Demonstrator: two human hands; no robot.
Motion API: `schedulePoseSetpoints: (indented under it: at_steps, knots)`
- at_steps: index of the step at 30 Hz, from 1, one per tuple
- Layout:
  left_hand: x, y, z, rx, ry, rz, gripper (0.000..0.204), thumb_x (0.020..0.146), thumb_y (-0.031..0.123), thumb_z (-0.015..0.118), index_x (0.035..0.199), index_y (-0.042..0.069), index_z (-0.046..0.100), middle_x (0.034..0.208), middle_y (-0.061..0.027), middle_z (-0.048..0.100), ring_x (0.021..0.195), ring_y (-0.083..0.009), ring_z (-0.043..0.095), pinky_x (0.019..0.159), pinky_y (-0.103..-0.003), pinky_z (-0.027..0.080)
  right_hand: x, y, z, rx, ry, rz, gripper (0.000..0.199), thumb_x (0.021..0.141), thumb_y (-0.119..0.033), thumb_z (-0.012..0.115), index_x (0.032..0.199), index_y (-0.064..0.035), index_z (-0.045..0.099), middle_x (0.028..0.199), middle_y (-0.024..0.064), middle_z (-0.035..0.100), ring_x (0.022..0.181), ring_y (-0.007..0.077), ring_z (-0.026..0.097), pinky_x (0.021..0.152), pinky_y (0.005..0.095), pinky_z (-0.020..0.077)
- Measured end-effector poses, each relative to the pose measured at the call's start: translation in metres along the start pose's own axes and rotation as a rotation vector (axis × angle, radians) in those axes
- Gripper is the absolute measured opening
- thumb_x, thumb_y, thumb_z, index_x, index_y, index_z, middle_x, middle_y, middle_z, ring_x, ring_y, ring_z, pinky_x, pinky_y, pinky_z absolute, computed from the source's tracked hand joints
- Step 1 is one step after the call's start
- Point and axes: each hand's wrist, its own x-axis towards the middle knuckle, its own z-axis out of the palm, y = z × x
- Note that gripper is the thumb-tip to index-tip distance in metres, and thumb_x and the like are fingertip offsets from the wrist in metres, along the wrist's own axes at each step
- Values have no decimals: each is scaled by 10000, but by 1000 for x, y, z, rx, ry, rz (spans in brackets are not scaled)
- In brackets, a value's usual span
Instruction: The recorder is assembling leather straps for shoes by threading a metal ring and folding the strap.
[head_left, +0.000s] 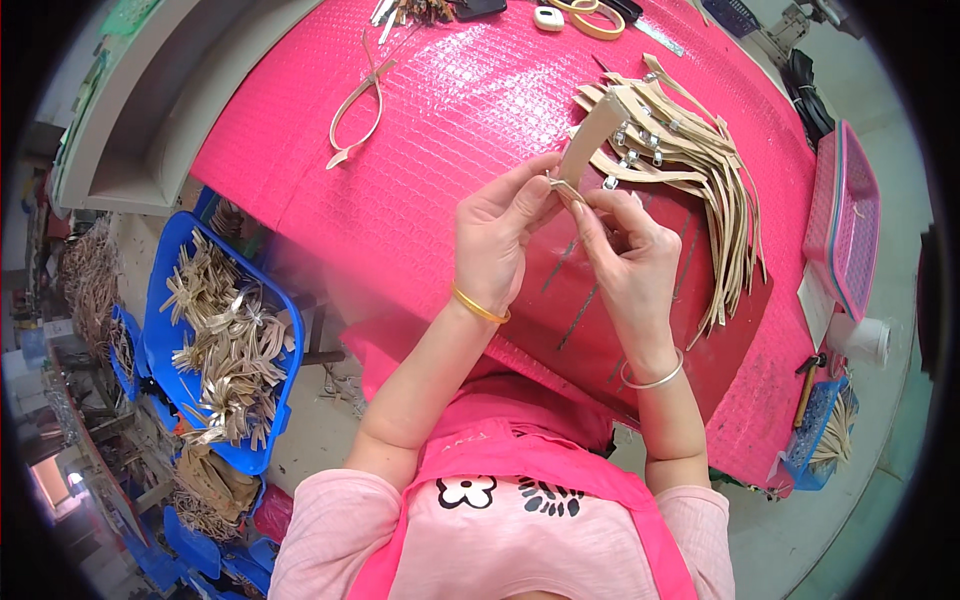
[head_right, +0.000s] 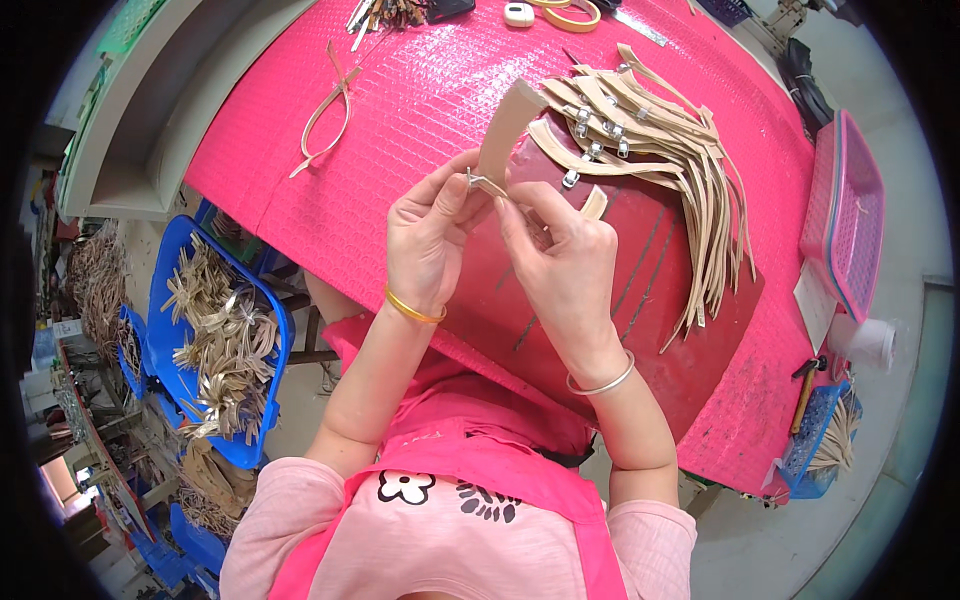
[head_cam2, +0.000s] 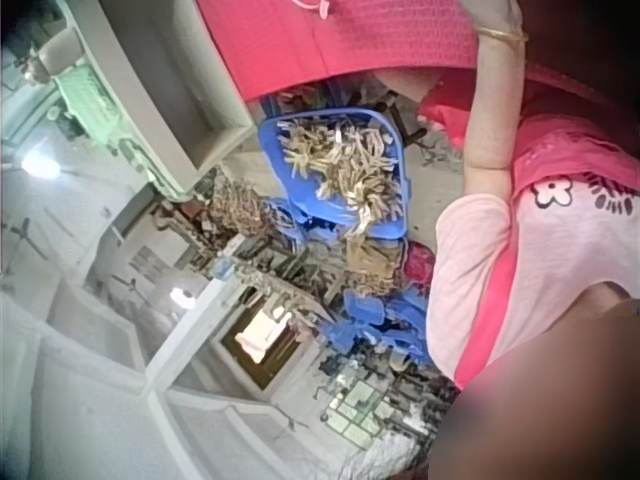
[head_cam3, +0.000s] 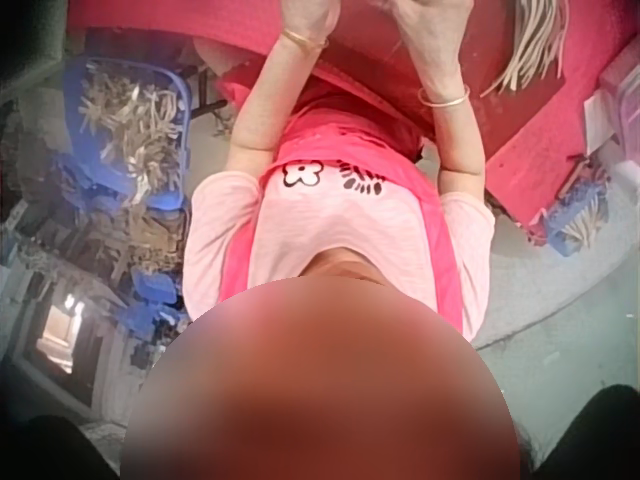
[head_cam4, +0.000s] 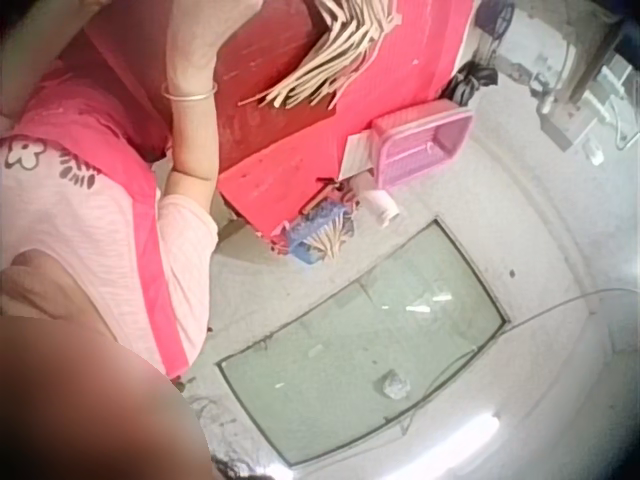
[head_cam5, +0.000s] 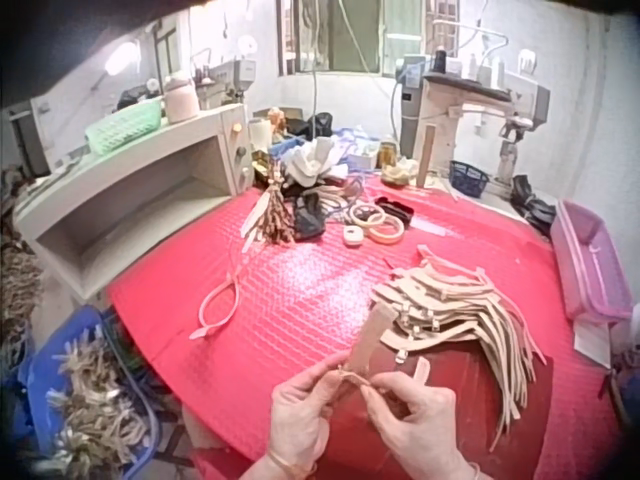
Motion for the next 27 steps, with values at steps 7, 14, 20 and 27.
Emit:
schedulePoseSetpoints:
  at_steps: [7, 14, 20, 27]
  knots:
    - [-3, 1, -4, 93, -42, 51, 295, 804, 95, 546, 1069, -30, 514, 930, -129, 599, 865, -197, 586, 743, -284, 475, 1, 1, -3, -115, -56, -174, 81, 725, -65, 605, 793, -24, 594, 531, 82, 529, 426, 95, 491, 406, 235, 357]
    - [8, 16, -5, 84, 24, -17, 249, 771, 70, 585, 998, -30, 558, 891, -94, 607, 790, -142, 576, 707, -244, 462, 0, 2, 1, 59, -163, -9, 59, 765, -75, 576, 783, -19, 574, 595, 70, 580, 501, 70, 535, 447, 217, 393]
    - [2, 22, 1, 611, -61, 56, 190, 779, 77, 575, 937, -29, 573, 863, -80, 604, 764, -110, 558, 689, -238, 449, -4, 13, 1, 251, -29, 36, 80, 781, -55, 560, 837, 0, 578, 644, 31, 605, 535, 68, 544, 479, 196, 413]
    - [-13, 9, 13, 192, -43, -92, 222, 843, 171, 516, 894, -32, 590, 700, -63, 593, 597, -75, 526, 531, -199, 427, -12, 4, -5, -246, 69, -418, 74, 759, -1, 562, 827, 0, 593, 720, 59, 560, 630, 84, 519, 515, 187, 395]
